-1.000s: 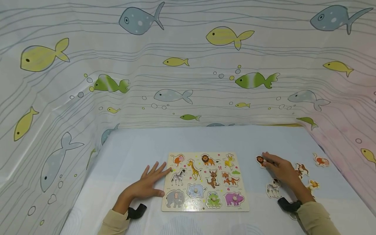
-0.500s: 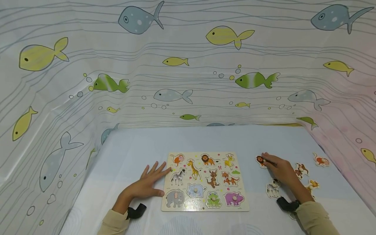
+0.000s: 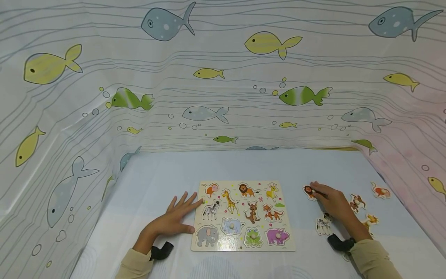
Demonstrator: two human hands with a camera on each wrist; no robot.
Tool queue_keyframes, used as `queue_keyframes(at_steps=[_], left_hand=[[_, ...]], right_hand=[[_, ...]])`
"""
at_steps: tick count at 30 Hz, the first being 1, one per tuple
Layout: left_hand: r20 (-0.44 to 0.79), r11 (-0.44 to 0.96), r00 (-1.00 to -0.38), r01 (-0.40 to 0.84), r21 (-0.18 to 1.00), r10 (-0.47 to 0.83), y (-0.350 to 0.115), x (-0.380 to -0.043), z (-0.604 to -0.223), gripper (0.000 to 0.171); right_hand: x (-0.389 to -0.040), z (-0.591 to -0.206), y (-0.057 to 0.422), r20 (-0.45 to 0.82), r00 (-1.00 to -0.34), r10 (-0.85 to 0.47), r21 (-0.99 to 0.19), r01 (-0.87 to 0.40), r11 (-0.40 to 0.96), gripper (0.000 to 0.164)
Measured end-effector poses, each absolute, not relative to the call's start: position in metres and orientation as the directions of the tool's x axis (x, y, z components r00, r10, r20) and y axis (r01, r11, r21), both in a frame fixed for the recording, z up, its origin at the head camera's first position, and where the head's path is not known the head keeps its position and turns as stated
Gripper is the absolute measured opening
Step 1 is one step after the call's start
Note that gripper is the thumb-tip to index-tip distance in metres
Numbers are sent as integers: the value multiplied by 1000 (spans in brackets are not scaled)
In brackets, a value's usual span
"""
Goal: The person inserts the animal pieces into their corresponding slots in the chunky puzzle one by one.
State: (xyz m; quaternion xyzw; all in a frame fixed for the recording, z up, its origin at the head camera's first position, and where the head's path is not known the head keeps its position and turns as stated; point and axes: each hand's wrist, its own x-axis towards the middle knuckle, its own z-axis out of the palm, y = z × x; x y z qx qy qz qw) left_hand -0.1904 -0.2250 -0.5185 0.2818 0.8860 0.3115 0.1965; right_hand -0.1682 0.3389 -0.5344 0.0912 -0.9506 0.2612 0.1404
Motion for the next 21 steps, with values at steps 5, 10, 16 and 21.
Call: queue_keyframes(at_steps=[5, 10, 16, 21], left_hand=[[-170, 646, -764, 379, 663, 622, -226, -191, -519, 94], [-166, 642, -763, 381, 666, 625, -227, -191, -520, 94], [-164, 641, -761, 384, 665, 627, -227, -190, -519, 94], [-159, 629, -758, 384, 676, 633, -226, -190, -518, 94]], right_hand=[[-170, -534, 337, 332, -937, -105, -472, -262, 842, 32], [-170, -531, 334, 323, -941, -97, -457, -245, 855, 30], [-169, -529, 334, 282, -956, -81, -475, -213, 854, 30], [-169, -527, 333, 266, -961, -78, -484, -203, 851, 29]])
